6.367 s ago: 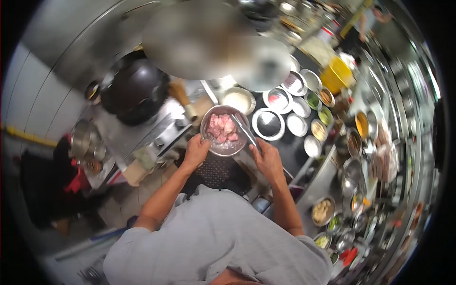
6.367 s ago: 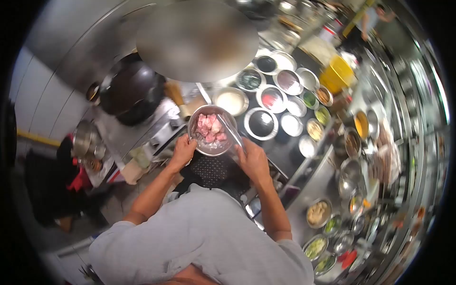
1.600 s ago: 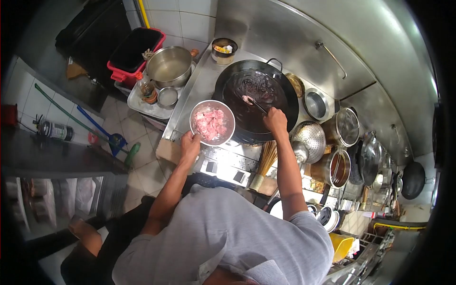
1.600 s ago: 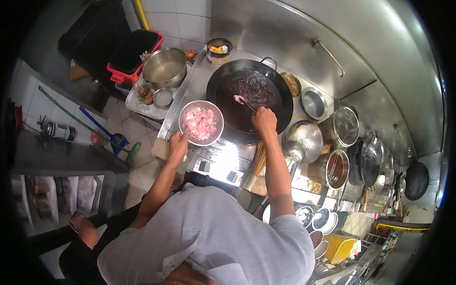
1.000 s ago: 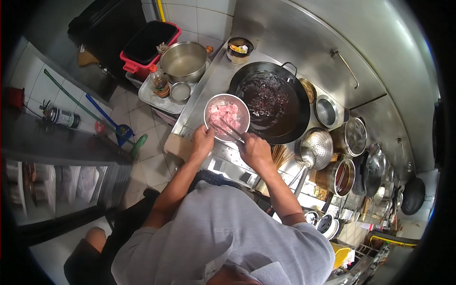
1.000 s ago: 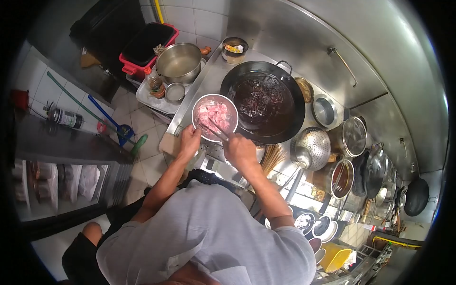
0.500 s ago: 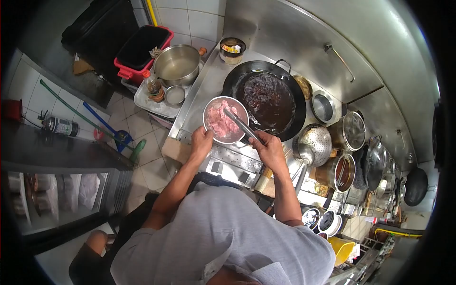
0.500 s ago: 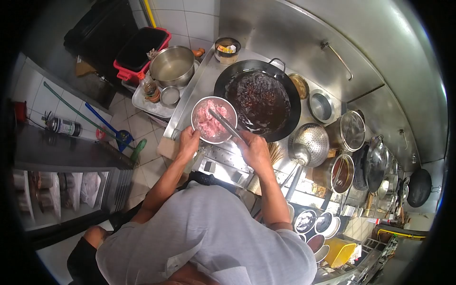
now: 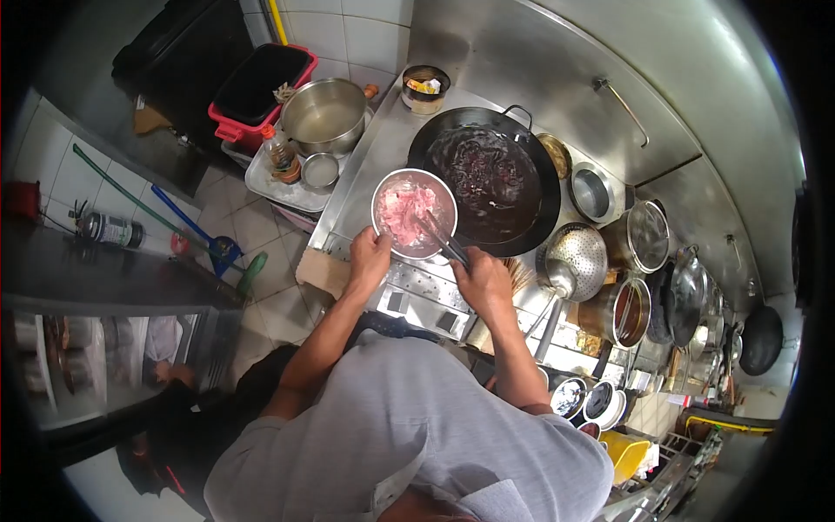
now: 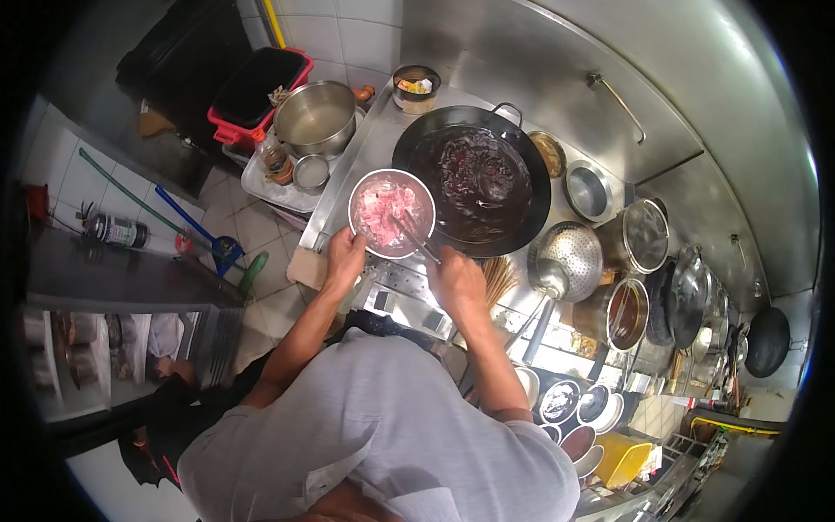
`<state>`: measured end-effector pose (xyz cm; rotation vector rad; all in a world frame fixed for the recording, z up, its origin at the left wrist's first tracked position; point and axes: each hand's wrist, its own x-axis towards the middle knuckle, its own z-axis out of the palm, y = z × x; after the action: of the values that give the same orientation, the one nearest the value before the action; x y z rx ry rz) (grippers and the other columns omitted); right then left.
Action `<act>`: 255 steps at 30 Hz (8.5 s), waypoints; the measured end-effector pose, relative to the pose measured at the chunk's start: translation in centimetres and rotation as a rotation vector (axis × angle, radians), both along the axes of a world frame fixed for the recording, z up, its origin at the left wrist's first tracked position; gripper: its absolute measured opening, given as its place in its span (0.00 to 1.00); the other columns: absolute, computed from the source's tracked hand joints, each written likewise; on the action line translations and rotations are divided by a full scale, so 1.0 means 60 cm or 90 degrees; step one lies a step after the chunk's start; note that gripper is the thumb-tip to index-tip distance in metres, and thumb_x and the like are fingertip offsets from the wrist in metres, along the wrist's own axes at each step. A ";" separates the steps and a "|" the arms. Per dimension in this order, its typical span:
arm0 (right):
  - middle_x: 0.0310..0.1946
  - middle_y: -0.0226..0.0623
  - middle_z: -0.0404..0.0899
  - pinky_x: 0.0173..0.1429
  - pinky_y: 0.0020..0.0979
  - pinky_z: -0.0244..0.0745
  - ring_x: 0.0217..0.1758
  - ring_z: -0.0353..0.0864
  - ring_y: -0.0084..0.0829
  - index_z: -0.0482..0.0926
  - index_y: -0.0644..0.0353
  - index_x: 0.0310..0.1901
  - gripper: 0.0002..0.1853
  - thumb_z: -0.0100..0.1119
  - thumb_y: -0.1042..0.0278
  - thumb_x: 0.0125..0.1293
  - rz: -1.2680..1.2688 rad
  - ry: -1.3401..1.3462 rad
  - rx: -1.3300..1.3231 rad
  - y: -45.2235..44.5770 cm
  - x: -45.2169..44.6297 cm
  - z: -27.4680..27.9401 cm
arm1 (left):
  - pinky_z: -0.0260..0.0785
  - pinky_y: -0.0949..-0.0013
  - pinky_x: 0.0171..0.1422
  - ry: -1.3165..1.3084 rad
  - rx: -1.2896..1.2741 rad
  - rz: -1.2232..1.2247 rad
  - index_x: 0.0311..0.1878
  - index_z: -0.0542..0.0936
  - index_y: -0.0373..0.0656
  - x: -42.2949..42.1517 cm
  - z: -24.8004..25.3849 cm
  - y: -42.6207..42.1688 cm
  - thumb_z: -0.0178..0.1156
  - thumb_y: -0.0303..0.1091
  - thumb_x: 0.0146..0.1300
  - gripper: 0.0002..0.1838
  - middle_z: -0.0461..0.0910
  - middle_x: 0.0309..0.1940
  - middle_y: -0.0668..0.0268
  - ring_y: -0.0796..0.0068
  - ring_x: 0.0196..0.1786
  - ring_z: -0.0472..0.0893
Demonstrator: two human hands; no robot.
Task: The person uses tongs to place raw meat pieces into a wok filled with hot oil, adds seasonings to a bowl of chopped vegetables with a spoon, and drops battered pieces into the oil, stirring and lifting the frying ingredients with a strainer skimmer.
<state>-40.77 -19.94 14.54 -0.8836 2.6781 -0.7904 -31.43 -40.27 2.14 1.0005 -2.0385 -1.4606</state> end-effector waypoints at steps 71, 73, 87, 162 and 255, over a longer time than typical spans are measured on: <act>0.36 0.56 0.85 0.47 0.52 0.80 0.41 0.85 0.58 0.81 0.63 0.42 0.13 0.63 0.61 0.66 -0.021 0.112 0.064 -0.007 -0.083 0.011 | 0.60 0.67 0.28 0.029 0.041 0.028 0.28 0.74 0.36 0.032 -0.025 -0.021 0.57 0.29 0.66 0.10 0.70 0.21 0.73 0.83 0.26 0.66; 0.37 0.53 0.85 0.46 0.50 0.80 0.42 0.85 0.55 0.81 0.62 0.46 0.14 0.65 0.62 0.65 0.059 0.105 0.043 -0.012 -0.065 0.016 | 0.68 0.56 0.33 0.010 0.024 0.024 0.29 0.75 0.30 0.024 -0.030 -0.020 0.59 0.32 0.63 0.13 0.77 0.21 0.52 0.67 0.24 0.75; 0.33 0.50 0.84 0.43 0.49 0.80 0.36 0.85 0.53 0.81 0.61 0.35 0.09 0.62 0.64 0.65 0.056 0.167 0.007 -0.002 -0.073 0.035 | 0.63 0.64 0.30 -0.007 -0.023 -0.005 0.29 0.75 0.32 0.013 -0.030 -0.014 0.57 0.29 0.65 0.10 0.72 0.21 0.68 0.81 0.27 0.68; 0.34 0.54 0.85 0.47 0.51 0.80 0.40 0.86 0.55 0.84 0.60 0.45 0.14 0.65 0.59 0.66 0.015 0.059 0.117 0.012 -0.064 0.033 | 0.62 0.64 0.30 0.007 -0.025 -0.026 0.26 0.73 0.34 -0.009 -0.014 -0.012 0.58 0.29 0.65 0.12 0.71 0.19 0.68 0.80 0.26 0.67; 0.29 0.52 0.84 0.43 0.50 0.78 0.36 0.84 0.56 0.84 0.62 0.38 0.10 0.63 0.63 0.66 0.016 0.049 0.008 0.031 -0.078 0.072 | 0.68 0.53 0.34 -0.016 -0.019 -0.005 0.27 0.74 0.30 -0.034 0.009 0.015 0.59 0.33 0.61 0.14 0.76 0.20 0.46 0.54 0.24 0.78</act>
<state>-45.45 -18.06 18.85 -0.9612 2.7292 -0.7470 -33.48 -39.37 2.67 1.0047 -2.0773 -1.4248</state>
